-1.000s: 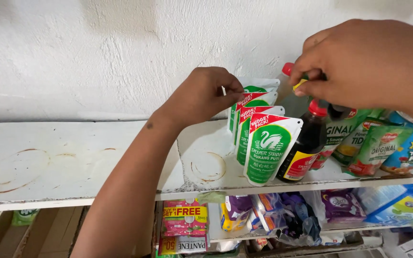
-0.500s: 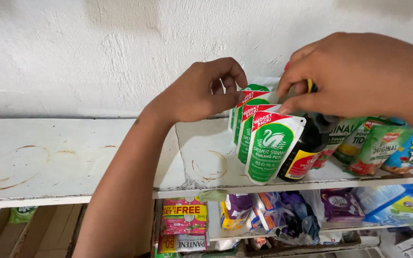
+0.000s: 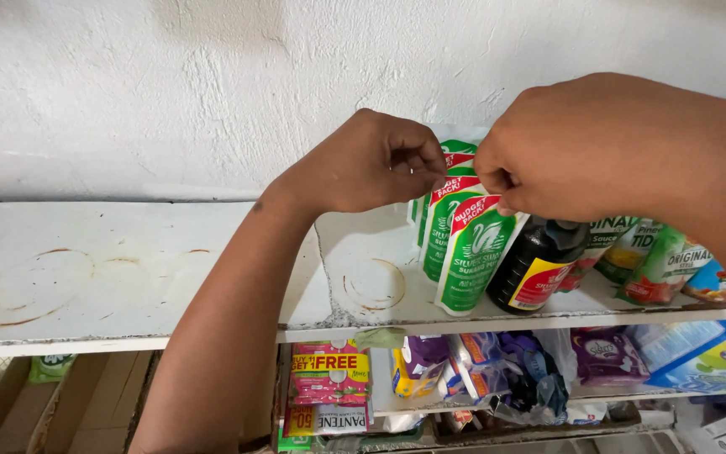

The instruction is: Wiping a vinegar pouch with a cloth and placing it on a store shelf.

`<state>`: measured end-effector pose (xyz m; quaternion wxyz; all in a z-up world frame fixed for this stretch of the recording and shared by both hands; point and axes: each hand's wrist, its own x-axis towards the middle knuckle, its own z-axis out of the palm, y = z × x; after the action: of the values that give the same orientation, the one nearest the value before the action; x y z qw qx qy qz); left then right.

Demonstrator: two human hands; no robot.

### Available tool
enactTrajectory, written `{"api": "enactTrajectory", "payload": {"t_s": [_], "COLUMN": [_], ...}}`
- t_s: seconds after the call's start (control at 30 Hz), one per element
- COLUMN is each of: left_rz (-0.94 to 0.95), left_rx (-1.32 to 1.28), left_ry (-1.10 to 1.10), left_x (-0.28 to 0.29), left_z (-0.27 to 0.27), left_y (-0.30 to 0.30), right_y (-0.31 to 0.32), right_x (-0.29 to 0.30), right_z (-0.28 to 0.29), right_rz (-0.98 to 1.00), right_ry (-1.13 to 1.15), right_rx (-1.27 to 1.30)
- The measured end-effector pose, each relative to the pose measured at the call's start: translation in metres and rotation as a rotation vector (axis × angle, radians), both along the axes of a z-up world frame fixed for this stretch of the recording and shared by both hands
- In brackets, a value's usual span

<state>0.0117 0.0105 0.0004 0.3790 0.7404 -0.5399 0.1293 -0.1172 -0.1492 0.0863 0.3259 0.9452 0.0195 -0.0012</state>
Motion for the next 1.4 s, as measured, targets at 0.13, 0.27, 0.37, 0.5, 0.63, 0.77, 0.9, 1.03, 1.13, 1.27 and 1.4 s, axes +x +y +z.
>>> {"api": "enactTrajectory", "payload": {"t_s": [0.13,0.27,0.37,0.5,0.63,0.77,0.9,1.03,1.13,1.27,1.4], "left_rz": [0.027,0.013,0.003,-0.010,-0.033,-0.037,-0.028,-0.053,-0.079,-0.006,0.085], "left_rx": [0.017,0.043,0.035,0.011,0.001,-0.001,-0.008,-0.026,-0.034,-0.219,-0.509], "left_ry": [0.019,0.103,0.106,0.083,0.136,0.157,0.146,0.139,0.096,0.037,-0.055], "left_x": [-0.008,-0.012,-0.010,-0.006,-0.004,-0.006,-0.004,-0.001,-0.003,-0.001,0.008], "left_z": [0.003,0.006,0.005,0.002,0.001,0.002,0.000,-0.001,0.000,0.006,0.005], "left_y": [-0.002,-0.002,-0.001,-0.004,-0.005,-0.005,-0.005,-0.004,0.000,0.004,0.007], "right_y": [-0.004,-0.009,-0.010,-0.006,-0.012,-0.014,-0.012,-0.013,-0.013,-0.017,-0.025], "right_x": [0.006,0.007,0.007,0.006,0.010,0.012,0.013,0.015,0.011,-0.001,-0.013], "right_z": [-0.005,-0.003,0.000,0.002,0.000,-0.001,0.000,-0.001,0.001,0.011,0.021], "right_rz": [-0.010,0.004,-0.005,-0.037,-0.012,0.017,0.026,0.030,0.021,0.009,0.004], "right_ry": [-0.011,-0.058,-0.079,-0.061,-0.031,-0.021,-0.021,-0.023,-0.038,-0.107,-0.221], "right_rx": [-0.006,0.007,-0.008,-0.005,0.047,0.069,0.044,0.026,0.057,0.126,0.157]}}
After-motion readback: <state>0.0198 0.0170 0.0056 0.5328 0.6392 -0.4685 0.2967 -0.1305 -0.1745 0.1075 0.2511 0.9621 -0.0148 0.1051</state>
